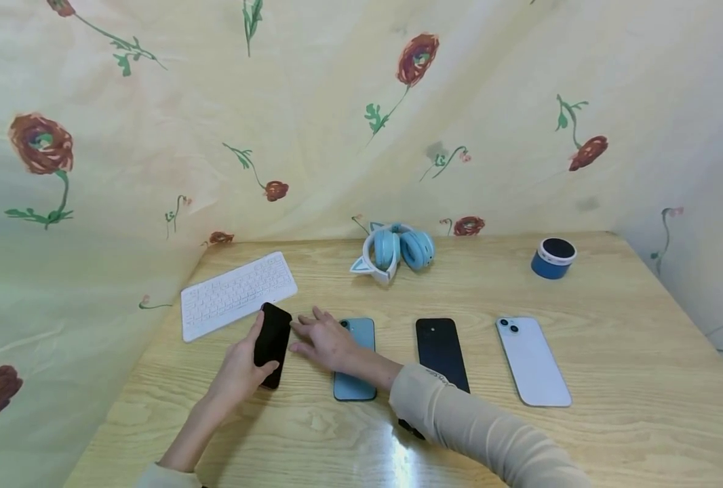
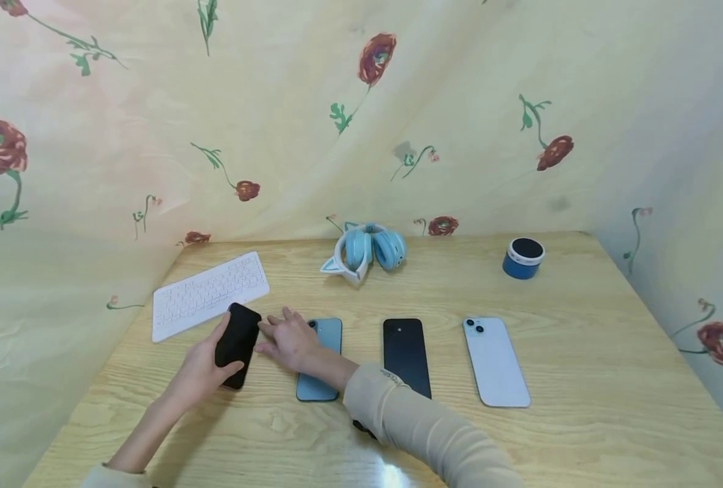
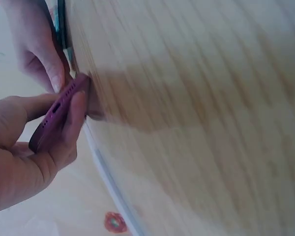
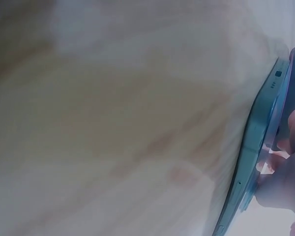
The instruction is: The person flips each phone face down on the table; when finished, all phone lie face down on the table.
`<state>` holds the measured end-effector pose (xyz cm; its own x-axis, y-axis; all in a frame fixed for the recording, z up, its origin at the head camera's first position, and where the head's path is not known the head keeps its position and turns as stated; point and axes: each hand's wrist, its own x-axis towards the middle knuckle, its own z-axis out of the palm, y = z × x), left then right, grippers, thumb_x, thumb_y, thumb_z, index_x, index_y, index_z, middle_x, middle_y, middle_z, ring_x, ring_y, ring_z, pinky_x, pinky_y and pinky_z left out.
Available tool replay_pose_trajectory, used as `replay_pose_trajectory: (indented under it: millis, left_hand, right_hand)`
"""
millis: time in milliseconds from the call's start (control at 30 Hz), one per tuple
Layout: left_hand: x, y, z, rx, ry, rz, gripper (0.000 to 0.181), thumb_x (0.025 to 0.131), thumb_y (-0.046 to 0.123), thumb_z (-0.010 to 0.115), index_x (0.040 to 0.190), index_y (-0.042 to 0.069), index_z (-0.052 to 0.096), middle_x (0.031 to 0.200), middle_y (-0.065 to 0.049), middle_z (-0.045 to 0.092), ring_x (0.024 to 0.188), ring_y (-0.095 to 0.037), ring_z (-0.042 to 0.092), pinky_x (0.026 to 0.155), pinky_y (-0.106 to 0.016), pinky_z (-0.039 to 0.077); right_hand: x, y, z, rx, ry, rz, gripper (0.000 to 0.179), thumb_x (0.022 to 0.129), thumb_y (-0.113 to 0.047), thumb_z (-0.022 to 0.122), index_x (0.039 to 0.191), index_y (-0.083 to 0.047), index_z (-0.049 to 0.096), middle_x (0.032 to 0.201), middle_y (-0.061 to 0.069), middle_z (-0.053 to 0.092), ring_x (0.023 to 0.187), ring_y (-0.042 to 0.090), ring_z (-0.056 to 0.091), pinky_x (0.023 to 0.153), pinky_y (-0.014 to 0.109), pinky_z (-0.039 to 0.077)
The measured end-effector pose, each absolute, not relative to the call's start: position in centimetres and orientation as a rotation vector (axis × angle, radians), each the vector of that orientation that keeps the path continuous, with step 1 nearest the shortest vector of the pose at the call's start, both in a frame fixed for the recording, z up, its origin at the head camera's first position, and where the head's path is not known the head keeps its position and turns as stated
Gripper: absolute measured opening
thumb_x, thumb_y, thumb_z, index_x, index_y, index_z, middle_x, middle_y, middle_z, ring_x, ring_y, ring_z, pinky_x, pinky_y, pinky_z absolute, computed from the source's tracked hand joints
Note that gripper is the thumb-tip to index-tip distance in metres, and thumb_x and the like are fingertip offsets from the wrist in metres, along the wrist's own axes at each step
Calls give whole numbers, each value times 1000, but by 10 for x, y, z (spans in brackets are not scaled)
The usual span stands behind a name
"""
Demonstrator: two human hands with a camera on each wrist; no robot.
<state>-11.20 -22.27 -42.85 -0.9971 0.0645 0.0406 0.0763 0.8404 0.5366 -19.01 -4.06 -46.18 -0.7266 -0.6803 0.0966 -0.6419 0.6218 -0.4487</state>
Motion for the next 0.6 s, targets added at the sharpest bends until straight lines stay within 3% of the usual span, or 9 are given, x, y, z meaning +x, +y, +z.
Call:
replay_pose_trajectory:
  millis: [167, 300, 400, 500, 600]
  left_hand:
    - [-113, -225, -428, -66, -3032, -877, 96, 85, 10, 76, 154, -2, 11, 142, -34, 39, 121, -49, 49, 92, -54, 46]
    - [-113, -226, -429, -44, -3035, -927, 97, 83, 13, 78, 155, -1, 13, 137, -38, 43, 98, -43, 63, 72, -46, 55]
    - [-112, -227, -430, -22, -3051, -922, 97, 82, 17, 79, 153, -4, 16, 135, -40, 43, 102, -46, 60, 77, -49, 53]
    - [-111, -229, -430, -11, -3082, -831, 97, 82, 23, 80, 151, -7, 19, 134, -39, 43, 119, -50, 47, 92, -58, 43]
    - [-111, -229, -430, 2, -3109, -796, 101, 80, 28, 82, 151, -7, 19, 128, -39, 43, 112, -47, 49, 89, -58, 45]
  right_hand:
    - [-188, -43, -462, -1153, 2789, -651, 55, 98, -44, 53, 144, -13, 50, 147, 15, 44, 139, 40, 31, 112, 47, 27]
    - [-187, -44, -462, -1151, 2813, -609, 56, 98, -48, 52, 145, -16, 48, 149, 18, 40, 139, 40, 30, 112, 48, 27]
    - [-186, -45, -463, -1152, 2823, -547, 58, 98, -50, 51, 146, -18, 47, 150, 18, 38, 140, 39, 29, 112, 49, 27]
    - [-185, -47, -463, -1161, 2835, -445, 62, 97, -53, 49, 148, -19, 44, 151, 18, 37, 141, 37, 29, 111, 50, 27]
    - [-183, -49, -464, -1156, 2846, -370, 65, 96, -56, 49, 150, -19, 41, 152, 17, 35, 142, 36, 28, 111, 50, 27]
